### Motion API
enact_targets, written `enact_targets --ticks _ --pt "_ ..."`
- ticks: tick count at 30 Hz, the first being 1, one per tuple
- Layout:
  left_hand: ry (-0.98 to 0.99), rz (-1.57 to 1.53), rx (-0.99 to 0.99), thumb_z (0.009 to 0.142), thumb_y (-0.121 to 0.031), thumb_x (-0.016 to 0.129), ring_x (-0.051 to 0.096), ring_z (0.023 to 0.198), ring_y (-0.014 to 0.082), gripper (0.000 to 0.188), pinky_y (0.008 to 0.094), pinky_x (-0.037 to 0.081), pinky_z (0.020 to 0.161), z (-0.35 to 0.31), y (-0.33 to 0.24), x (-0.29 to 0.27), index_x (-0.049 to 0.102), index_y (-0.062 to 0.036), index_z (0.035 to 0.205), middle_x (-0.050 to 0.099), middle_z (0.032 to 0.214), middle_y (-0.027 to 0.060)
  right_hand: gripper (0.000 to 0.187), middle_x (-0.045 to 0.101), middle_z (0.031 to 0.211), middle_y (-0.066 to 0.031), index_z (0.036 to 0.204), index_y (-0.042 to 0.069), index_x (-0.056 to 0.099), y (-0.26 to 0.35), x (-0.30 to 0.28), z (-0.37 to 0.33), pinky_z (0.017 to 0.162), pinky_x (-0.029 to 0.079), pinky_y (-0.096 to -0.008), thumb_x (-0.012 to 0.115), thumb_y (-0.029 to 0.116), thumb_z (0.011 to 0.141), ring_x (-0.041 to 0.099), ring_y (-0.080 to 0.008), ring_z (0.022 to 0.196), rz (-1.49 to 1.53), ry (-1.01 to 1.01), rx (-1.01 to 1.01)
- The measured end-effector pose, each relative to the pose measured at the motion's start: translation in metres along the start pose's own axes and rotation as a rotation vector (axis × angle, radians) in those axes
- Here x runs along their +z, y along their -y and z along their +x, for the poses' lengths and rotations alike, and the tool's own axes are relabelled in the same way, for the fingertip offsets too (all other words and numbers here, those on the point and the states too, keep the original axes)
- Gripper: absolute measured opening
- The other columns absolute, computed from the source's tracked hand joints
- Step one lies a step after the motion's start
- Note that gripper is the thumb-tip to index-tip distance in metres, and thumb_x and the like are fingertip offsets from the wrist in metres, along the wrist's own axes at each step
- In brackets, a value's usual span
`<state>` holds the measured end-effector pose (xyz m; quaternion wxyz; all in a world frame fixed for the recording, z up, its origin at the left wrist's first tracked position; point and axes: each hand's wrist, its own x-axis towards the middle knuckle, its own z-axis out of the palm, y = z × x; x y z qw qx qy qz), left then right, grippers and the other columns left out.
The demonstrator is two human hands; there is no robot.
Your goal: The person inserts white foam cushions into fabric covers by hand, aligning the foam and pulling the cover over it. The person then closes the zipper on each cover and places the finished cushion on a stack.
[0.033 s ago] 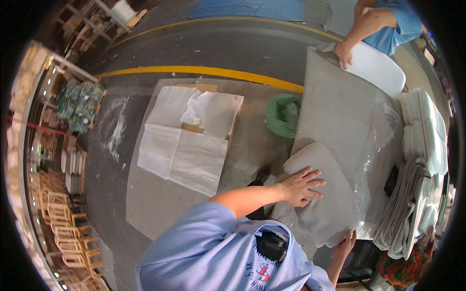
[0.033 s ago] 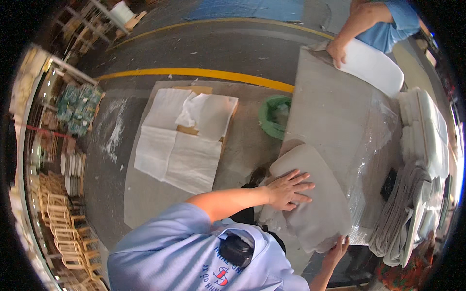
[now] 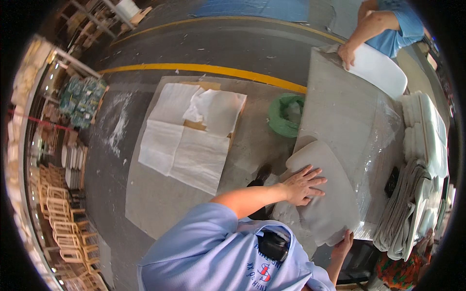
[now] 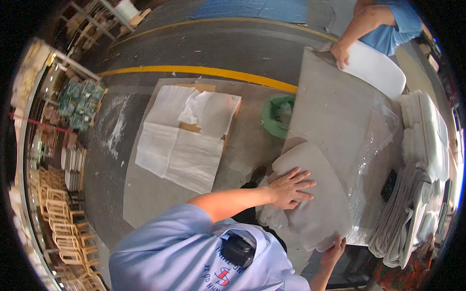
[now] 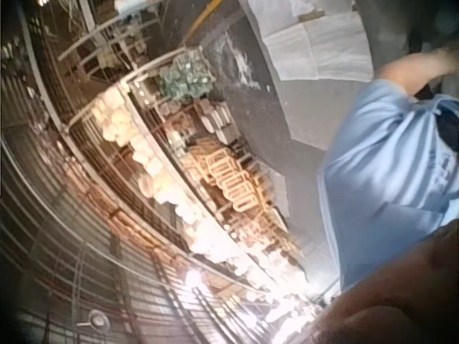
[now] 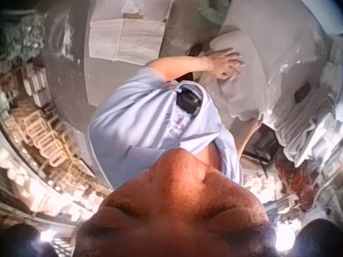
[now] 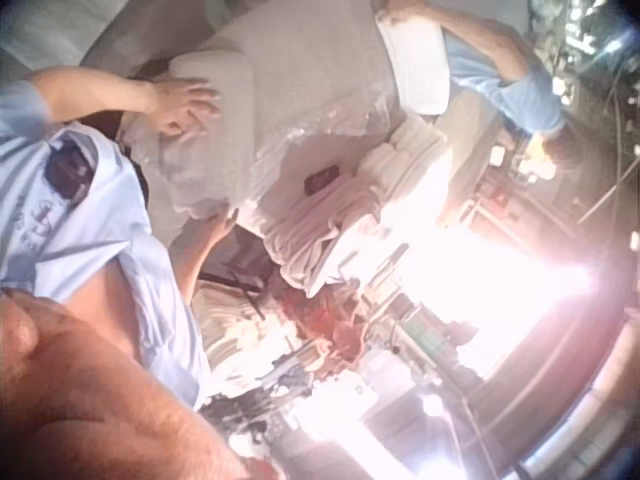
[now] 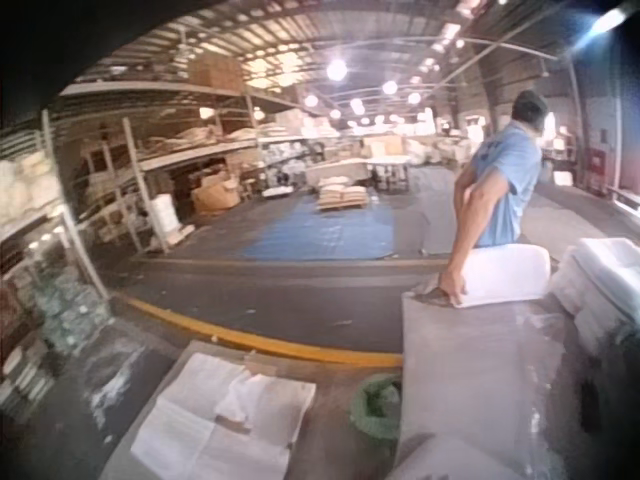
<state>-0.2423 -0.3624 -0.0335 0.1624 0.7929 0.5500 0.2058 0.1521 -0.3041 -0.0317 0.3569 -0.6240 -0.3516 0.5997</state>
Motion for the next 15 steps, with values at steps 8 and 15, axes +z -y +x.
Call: enact_targets --ticks 8,15 --pt "-0.297 -0.113 -0.35 0.093 -0.014 0.068 0.028 0.159 0.0395 0.055 0.0574 0.025 0.129 -0.082 -0.077 0.052 0.064 -0.0187 0.147 0.041 0.168 0.0122 0.06 0.066 0.138 -0.0083 0.146 0.006 0.058 -0.026 0.007 -0.013 0.103 0.054 -0.0461 0.072 0.043 0.101 0.065 -0.0278 0.124 0.229 0.303 0.261" --pt "-0.497 -0.396 -1.03 0.101 -0.022 0.062 0.063 0.128 0.0387 0.042 0.0466 0.051 0.11 -0.275 -0.112 0.073 0.067 -0.01 0.141 0.068 0.139 0.0209 0.055 0.068 0.139 -0.009 0.141 0.006 0.064 0.005 0.019 -0.018 0.107 0.053 -0.0465 0.071 0.043 0.102 0.064 -0.0274 0.127 0.231 0.47 0.138"
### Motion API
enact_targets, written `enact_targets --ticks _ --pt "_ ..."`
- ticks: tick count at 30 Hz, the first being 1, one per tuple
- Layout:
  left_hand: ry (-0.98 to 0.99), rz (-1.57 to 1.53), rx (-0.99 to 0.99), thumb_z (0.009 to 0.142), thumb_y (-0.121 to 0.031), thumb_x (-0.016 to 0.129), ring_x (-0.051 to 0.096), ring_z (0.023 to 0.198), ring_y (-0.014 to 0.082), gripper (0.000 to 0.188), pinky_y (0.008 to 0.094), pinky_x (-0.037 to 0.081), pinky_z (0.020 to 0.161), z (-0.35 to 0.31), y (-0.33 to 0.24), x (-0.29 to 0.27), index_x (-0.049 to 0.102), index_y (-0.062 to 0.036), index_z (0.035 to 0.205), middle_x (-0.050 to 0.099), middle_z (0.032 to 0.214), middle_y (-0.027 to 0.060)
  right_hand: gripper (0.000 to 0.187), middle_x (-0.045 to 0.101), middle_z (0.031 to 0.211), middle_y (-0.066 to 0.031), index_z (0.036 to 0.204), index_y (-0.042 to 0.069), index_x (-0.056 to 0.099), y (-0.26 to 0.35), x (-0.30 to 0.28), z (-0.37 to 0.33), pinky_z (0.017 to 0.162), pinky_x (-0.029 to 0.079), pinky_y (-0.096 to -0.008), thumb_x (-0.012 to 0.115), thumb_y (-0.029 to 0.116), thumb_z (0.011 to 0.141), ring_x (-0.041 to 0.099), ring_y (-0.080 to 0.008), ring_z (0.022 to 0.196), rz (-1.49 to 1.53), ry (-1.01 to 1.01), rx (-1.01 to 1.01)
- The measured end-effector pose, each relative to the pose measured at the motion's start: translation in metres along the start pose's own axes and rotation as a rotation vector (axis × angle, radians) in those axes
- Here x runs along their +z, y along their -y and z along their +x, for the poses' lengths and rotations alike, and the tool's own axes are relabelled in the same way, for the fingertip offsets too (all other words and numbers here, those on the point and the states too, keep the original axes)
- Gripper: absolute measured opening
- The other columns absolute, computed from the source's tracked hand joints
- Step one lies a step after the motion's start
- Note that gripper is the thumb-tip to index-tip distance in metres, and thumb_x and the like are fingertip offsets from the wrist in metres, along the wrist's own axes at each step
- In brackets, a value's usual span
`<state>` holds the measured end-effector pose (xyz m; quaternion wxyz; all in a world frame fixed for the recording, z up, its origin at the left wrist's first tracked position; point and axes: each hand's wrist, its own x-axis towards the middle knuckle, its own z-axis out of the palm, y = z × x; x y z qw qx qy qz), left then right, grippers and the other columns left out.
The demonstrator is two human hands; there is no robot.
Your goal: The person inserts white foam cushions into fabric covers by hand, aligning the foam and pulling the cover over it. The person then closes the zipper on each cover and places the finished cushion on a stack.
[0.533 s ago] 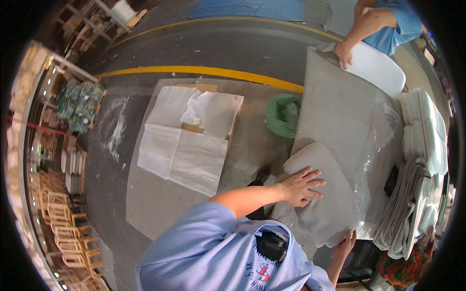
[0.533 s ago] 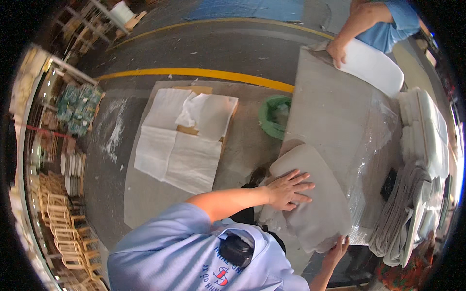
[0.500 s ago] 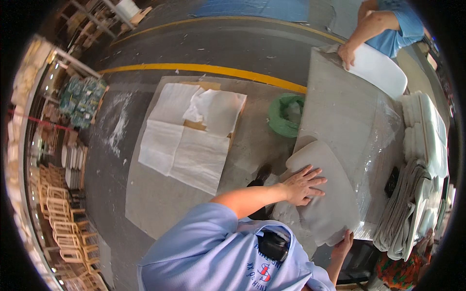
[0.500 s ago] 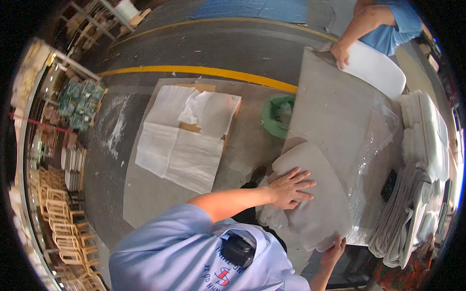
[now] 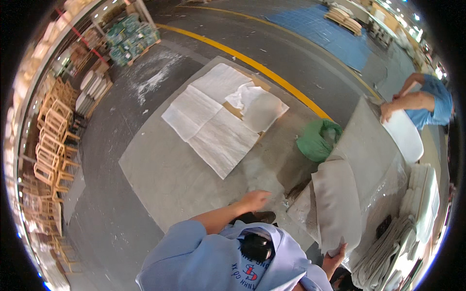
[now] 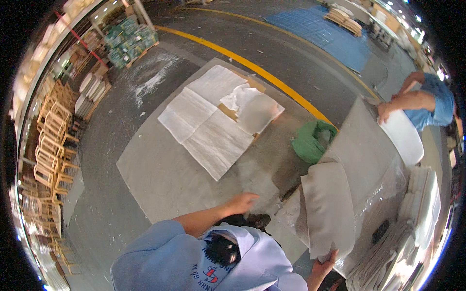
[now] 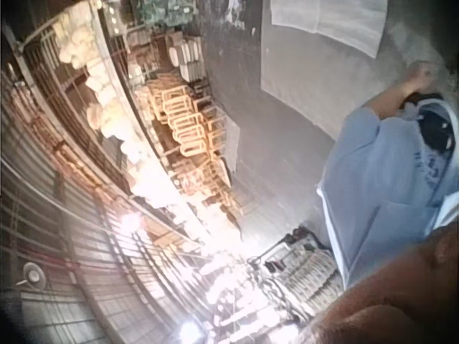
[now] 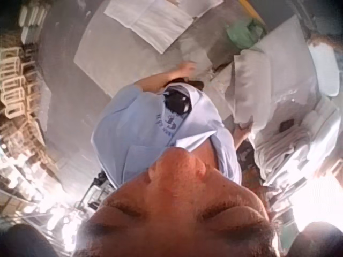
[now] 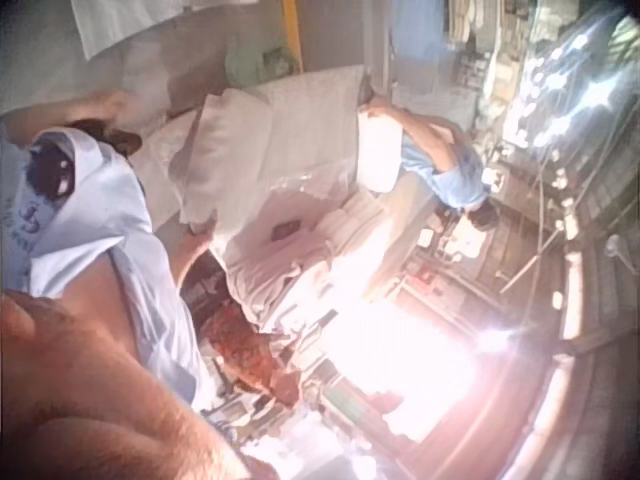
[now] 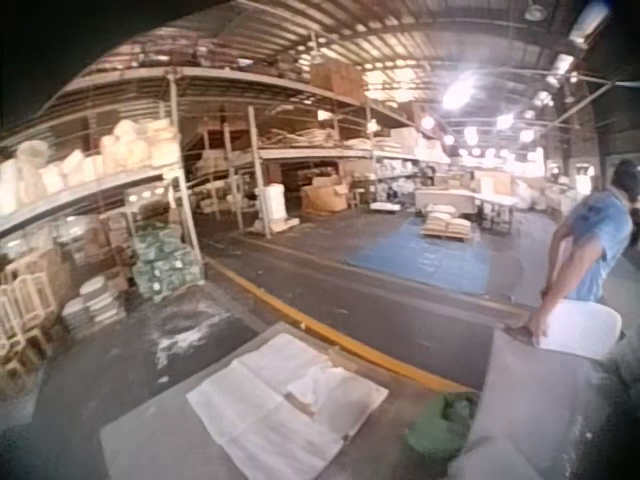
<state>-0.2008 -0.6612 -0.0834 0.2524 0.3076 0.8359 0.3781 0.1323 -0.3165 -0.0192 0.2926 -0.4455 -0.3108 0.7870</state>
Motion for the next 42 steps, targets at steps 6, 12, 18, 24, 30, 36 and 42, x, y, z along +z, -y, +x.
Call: enact_targets --ticks 6,12,18,24,30,36,42 --pt "-0.363 -0.017 -0.888 0.092 -0.026 0.063 0.076 0.094 0.0317 0.032 0.0433 0.06 0.081 -0.155 0.088 -0.111 0.079 -0.0041 0.111 0.079 0.108 0.0187 0.063 0.065 0.145 -0.0084 0.147 0.009 0.061 0.031 0.003 -0.014 0.107 0.049 -0.0509 0.077 0.043 0.096 0.058 -0.0292 0.135 -0.193 -0.172 -0.081" --pt "0.417 0.349 -0.918 0.094 -0.016 0.056 0.075 0.105 0.0388 0.028 0.0495 0.06 0.095 -0.306 0.143 -0.145 0.08 -0.0028 0.101 0.079 0.107 0.0171 0.06 0.065 0.144 -0.0135 0.144 0.002 0.062 0.04 0.076 -0.037 0.109 0.049 -0.046 0.079 0.031 0.094 0.062 -0.0308 0.128 -0.226 -0.137 -0.264" --pt "0.338 0.384 -0.578 0.096 -0.019 0.055 0.073 0.106 0.0388 0.029 0.0478 0.059 0.097 -0.339 0.185 -0.146 0.079 -0.0035 0.101 0.078 0.105 0.0171 0.062 0.064 0.141 -0.0163 0.146 0.0 0.059 0.003 0.147 -0.083 0.105 0.052 -0.0477 0.078 0.022 0.091 0.062 -0.0321 0.125 -0.4 -0.042 -0.454" --pt "-0.31 0.009 -0.445 0.096 -0.031 0.069 0.063 0.126 0.0432 0.044 0.052 0.052 0.106 -0.264 0.2 -0.159 0.068 -0.0067 0.132 0.068 0.135 0.0238 0.066 0.065 0.13 -0.0137 0.141 0.0 0.058 -0.041 0.283 -0.109 0.1 0.051 -0.0421 0.082 0.018 0.082 0.063 -0.027 0.117 -0.729 0.281 -0.424" --pt "-0.486 -0.23 0.104 0.08 -0.025 0.091 0.058 0.135 0.0357 0.089 0.0435 0.045 0.115 -0.18 0.113 -0.247 0.049 -0.0053 0.155 0.062 0.143 0.0221 0.062 0.069 0.101 -0.005 0.112 -0.003 0.07 -0.072 0.465 -0.141 0.084 0.051 -0.0332 0.095 0.024 0.061 0.063 -0.0165 0.092 -1.209 1.043 -0.456" --pt "-0.226 -0.879 -0.128 0.078 -0.016 0.093 0.069 0.12 0.0233 0.073 0.038 0.052 0.108 -0.17 0.086 -0.324 0.063 0.0007 0.143 0.075 0.127 0.0117 0.058 0.071 0.121 -0.0114 0.124 -0.001 0.07 -0.104 0.627 -0.126 0.097 0.05 -0.0366 0.091 0.026 0.077 0.065 -0.0198 0.109 -1.203 1.424 -0.708" --pt "-0.64 -1.489 -0.113 0.084 -0.015 0.092 0.069 0.119 0.0253 0.069 0.042 0.055 0.105 -0.104 0.121 -0.311 0.059 0.0024 0.142 0.072 0.129 0.0133 0.081 0.055 0.154 -0.0123 0.163 0.012 0.04 -0.193 0.631 0.005 0.12 0.039 -0.0476 0.071 0.054 0.101 0.05 -0.0289 0.144 -0.878 1.087 -0.46"
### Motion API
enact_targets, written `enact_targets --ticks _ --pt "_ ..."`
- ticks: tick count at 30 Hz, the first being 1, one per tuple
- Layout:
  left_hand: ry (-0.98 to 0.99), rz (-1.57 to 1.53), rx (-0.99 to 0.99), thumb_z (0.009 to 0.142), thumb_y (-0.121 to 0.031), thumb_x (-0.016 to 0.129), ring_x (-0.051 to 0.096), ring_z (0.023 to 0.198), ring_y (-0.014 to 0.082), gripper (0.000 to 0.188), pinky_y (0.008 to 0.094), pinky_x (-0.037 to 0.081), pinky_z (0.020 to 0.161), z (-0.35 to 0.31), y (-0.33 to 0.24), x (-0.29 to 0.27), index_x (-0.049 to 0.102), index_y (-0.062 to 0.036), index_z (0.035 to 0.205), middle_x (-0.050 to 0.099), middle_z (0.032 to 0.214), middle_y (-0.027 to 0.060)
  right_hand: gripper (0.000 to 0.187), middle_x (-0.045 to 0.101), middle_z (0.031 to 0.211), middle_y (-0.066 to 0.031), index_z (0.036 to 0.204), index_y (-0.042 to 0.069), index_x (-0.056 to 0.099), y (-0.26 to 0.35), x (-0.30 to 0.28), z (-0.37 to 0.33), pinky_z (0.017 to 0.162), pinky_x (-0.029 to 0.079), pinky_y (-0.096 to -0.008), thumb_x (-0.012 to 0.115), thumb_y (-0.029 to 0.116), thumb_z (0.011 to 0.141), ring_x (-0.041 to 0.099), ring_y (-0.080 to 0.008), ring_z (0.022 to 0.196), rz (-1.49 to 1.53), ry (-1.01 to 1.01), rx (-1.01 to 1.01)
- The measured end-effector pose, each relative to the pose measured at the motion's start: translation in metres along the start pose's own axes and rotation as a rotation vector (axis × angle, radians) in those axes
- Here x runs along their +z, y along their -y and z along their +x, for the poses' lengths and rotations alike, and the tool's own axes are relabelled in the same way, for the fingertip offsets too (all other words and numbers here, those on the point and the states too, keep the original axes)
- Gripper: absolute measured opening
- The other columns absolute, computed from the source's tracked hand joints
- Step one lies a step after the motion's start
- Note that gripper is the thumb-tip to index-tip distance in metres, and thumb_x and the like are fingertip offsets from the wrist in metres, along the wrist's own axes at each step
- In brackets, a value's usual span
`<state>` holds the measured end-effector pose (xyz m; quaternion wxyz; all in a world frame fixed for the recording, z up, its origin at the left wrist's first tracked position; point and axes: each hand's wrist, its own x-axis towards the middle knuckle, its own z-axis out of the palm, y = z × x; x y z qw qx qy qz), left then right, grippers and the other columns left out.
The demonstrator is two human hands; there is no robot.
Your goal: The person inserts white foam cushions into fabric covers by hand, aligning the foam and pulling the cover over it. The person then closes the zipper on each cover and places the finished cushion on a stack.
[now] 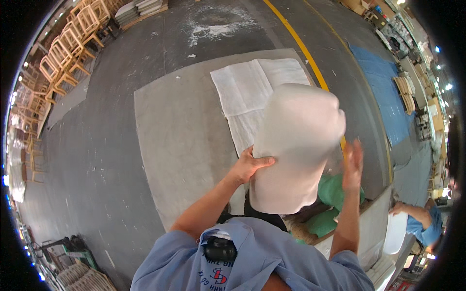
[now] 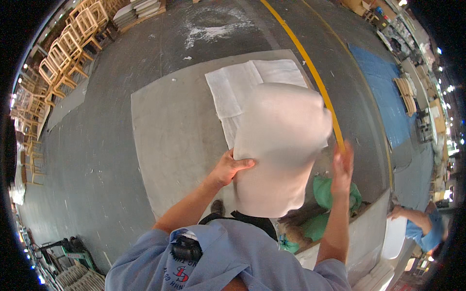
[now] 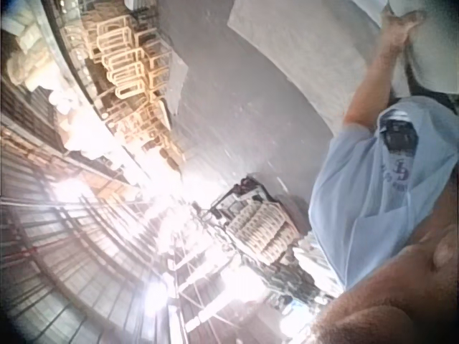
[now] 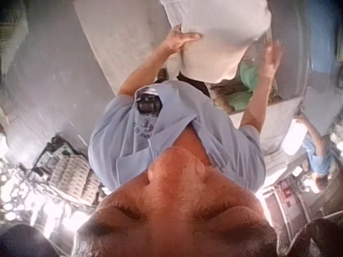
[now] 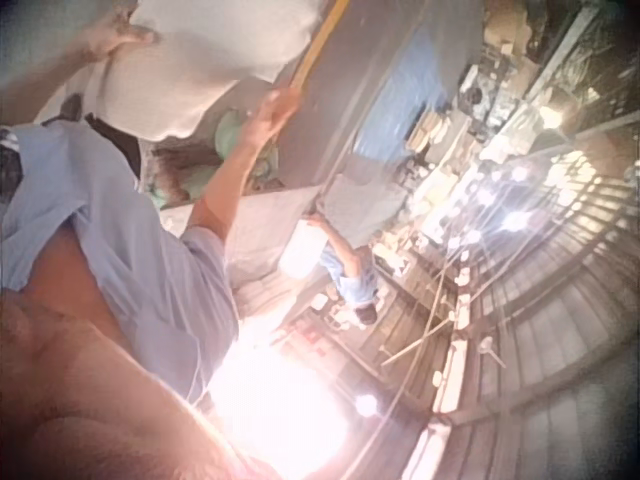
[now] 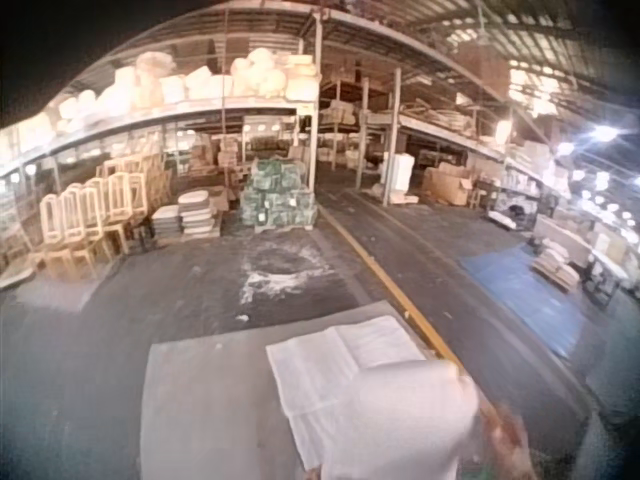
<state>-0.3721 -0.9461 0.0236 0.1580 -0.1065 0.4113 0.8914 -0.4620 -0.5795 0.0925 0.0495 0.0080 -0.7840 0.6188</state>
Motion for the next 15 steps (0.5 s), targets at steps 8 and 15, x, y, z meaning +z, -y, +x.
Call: enact_targets --ticks 8,15 --pt "-0.37 -0.275 -0.04 0.086 -0.024 0.092 0.067 0.12 0.0267 0.078 0.0429 0.055 0.105 0.088 0.051 0.005 0.051 0.0002 0.147 0.068 0.133 0.015 0.09 0.052 0.156 -0.0126 0.16 0.016 0.038 -0.103 0.031 -0.097 0.111 0.045 -0.0696 0.063 0.069 0.091 0.052 -0.0384 0.141 1.01 0.31 0.864" --pt "-0.343 0.061 -0.238 0.094 -0.048 0.081 0.064 0.126 0.0285 0.09 0.0422 0.05 0.109 0.143 0.124 -0.042 0.04 0.0044 0.156 0.065 0.139 0.0163 0.062 0.062 0.144 -0.0093 0.149 0.014 0.054 -0.166 0.064 -0.057 0.116 0.045 -0.0582 0.077 0.021 0.092 0.057 -0.0347 0.135 0.955 0.038 1.002"
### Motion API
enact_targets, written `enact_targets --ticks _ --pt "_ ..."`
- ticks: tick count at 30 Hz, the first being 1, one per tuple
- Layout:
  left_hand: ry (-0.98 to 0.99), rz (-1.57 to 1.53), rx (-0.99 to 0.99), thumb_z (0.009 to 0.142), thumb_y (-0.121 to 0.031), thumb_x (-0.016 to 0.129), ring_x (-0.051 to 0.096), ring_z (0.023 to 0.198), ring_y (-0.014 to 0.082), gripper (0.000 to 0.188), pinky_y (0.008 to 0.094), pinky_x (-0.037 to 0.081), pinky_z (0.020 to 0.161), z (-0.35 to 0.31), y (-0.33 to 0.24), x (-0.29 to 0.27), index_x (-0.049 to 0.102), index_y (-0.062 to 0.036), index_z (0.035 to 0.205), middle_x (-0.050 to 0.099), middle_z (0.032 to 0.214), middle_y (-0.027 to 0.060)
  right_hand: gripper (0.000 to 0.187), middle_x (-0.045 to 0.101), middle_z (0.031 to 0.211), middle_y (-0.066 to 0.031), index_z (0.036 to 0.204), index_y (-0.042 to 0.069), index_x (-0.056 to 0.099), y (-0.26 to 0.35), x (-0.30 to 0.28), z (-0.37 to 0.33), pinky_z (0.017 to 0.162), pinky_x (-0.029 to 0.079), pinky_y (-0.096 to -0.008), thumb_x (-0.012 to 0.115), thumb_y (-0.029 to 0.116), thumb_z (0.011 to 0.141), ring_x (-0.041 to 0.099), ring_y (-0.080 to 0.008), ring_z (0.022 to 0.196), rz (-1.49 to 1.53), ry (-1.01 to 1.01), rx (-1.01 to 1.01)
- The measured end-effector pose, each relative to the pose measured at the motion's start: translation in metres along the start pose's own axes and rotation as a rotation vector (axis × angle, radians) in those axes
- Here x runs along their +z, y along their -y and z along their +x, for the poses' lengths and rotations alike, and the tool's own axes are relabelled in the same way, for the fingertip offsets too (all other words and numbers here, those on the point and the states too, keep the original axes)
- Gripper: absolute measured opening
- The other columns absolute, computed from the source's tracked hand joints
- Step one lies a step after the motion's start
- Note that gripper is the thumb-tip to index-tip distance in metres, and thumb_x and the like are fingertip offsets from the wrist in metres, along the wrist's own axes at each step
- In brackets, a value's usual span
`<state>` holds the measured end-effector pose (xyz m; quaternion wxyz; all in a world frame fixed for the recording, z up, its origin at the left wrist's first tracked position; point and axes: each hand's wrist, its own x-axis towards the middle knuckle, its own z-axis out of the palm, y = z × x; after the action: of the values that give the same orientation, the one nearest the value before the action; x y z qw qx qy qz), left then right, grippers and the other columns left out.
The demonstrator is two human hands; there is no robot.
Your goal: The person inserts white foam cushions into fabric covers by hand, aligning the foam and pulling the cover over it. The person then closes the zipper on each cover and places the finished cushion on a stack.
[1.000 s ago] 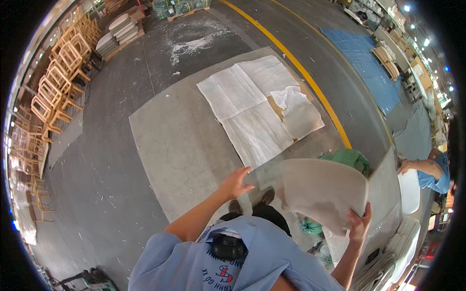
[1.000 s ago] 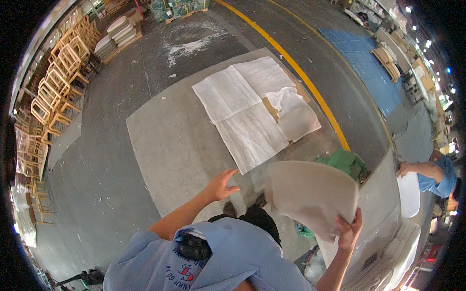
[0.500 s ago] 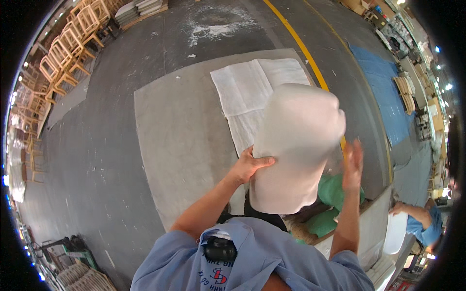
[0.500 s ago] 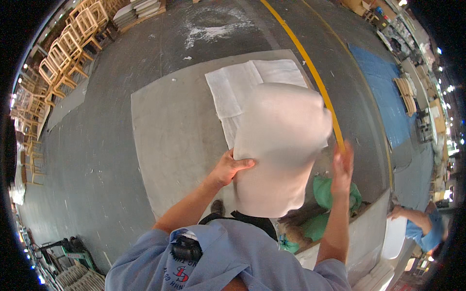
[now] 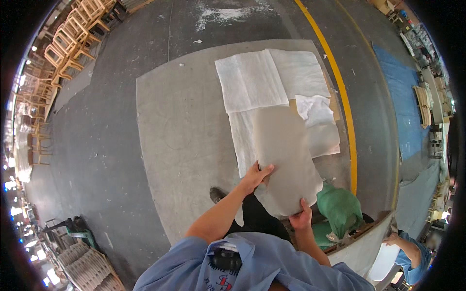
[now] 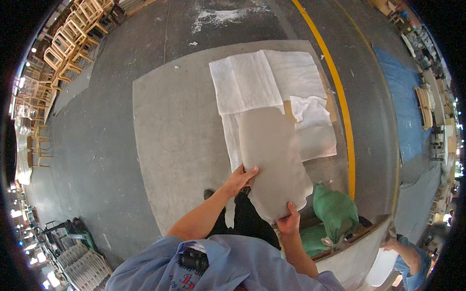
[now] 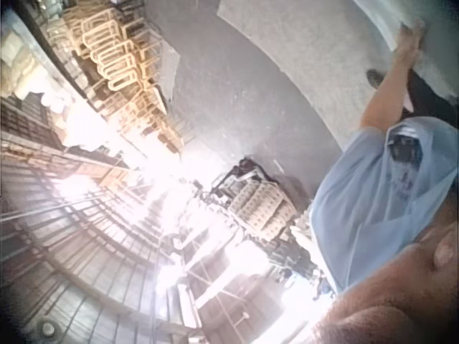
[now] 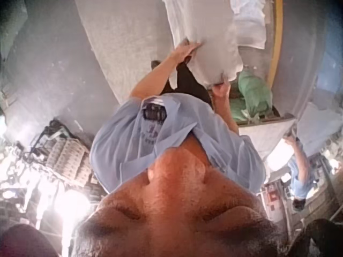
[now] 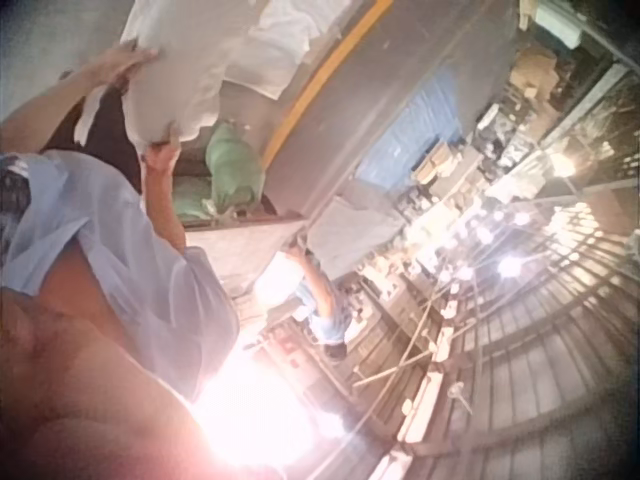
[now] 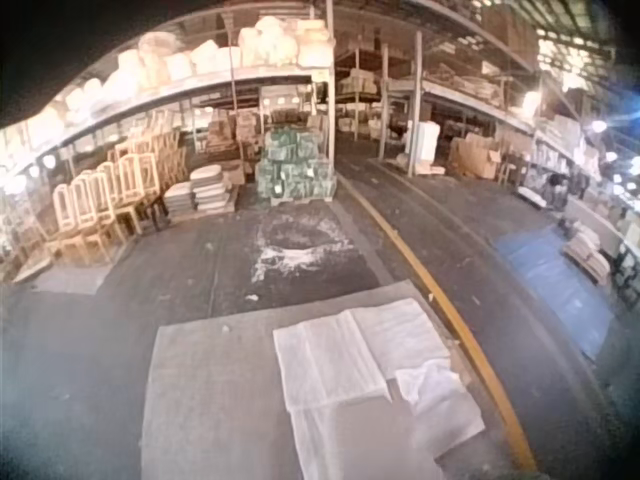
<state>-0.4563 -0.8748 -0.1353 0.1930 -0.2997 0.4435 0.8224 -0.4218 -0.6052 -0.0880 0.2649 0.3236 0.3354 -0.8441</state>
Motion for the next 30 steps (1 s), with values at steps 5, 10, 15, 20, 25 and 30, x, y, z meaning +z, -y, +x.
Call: enact_targets --ticks 5,10,15,20,25,30 --pt "-0.014 0.533 -0.119 0.095 -0.06 0.072 0.059 0.137 0.0347 0.102 0.0418 0.045 0.115 -0.029 0.056 -0.066 0.035 0.0087 0.16 0.057 0.151 0.0279 0.062 0.064 0.138 -0.0059 0.144 0.014 0.057 -0.013 -0.026 0.064 0.114 0.047 -0.0564 0.08 0.012 0.087 0.059 -0.0318 0.131 -0.052 -0.186 -0.038" --pt "-0.091 0.996 -0.391 0.089 -0.058 0.077 0.05 0.145 0.0452 0.103 0.0461 0.039 0.123 -0.109 0.117 -0.131 0.036 0.0026 0.162 0.05 0.155 0.0337 0.061 0.065 0.133 -0.0004 0.14 0.016 0.061 -0.056 -0.059 0.13 0.111 0.051 -0.0493 0.083 0.006 0.084 0.061 -0.026 0.127 -0.018 -0.319 -0.03" --pt "-0.168 0.966 -0.629 0.084 -0.061 0.079 0.043 0.149 0.0481 0.113 0.0524 0.039 0.122 -0.138 0.168 -0.151 0.023 -0.0132 0.17 0.037 0.164 0.0323 0.063 0.064 0.135 -0.0003 0.141 0.016 0.06 -0.097 -0.056 0.195 0.111 0.05 -0.0487 0.083 0.004 0.083 0.059 -0.0249 0.129 -0.047 -0.304 -0.037" --pt "-0.21 1.163 -0.706 0.086 -0.061 0.079 0.043 0.143 0.059 0.105 0.0609 0.04 0.118 -0.121 0.211 -0.15 0.029 -0.0195 0.169 0.03 0.168 0.0286 0.059 0.065 0.135 -0.0006 0.139 0.014 0.061 -0.14 -0.053 0.275 0.111 0.052 -0.0473 0.082 0.001 0.085 0.06 -0.0237 0.13 -0.05 -0.215 -0.064" --pt "-0.323 1.235 -0.61 0.09 -0.053 0.077 0.047 0.134 0.0578 0.088 0.0634 0.039 0.113 -0.122 0.241 -0.156 0.042 -0.0178 0.162 0.034 0.165 0.0258 0.056 0.064 0.138 -0.002 0.139 0.013 0.061 -0.181 -0.074 0.35 0.11 0.055 -0.0465 0.081 0.002 0.088 0.061 -0.0238 0.131 0.003 -0.1 -0.045" --pt "-0.399 1.198 -0.584 0.089 -0.048 0.077 0.042 0.134 0.057 0.074 0.064 0.033 0.115 -0.124 0.251 -0.168 0.055 -0.0187 0.153 0.035 0.165 0.023 0.052 0.064 0.142 -0.0057 0.141 0.01 0.059 -0.235 -0.125 0.423 0.11 0.055 -0.0498 0.079 0.006 0.093 0.06 -0.0264 0.134 0.092 -0.111 0.03"
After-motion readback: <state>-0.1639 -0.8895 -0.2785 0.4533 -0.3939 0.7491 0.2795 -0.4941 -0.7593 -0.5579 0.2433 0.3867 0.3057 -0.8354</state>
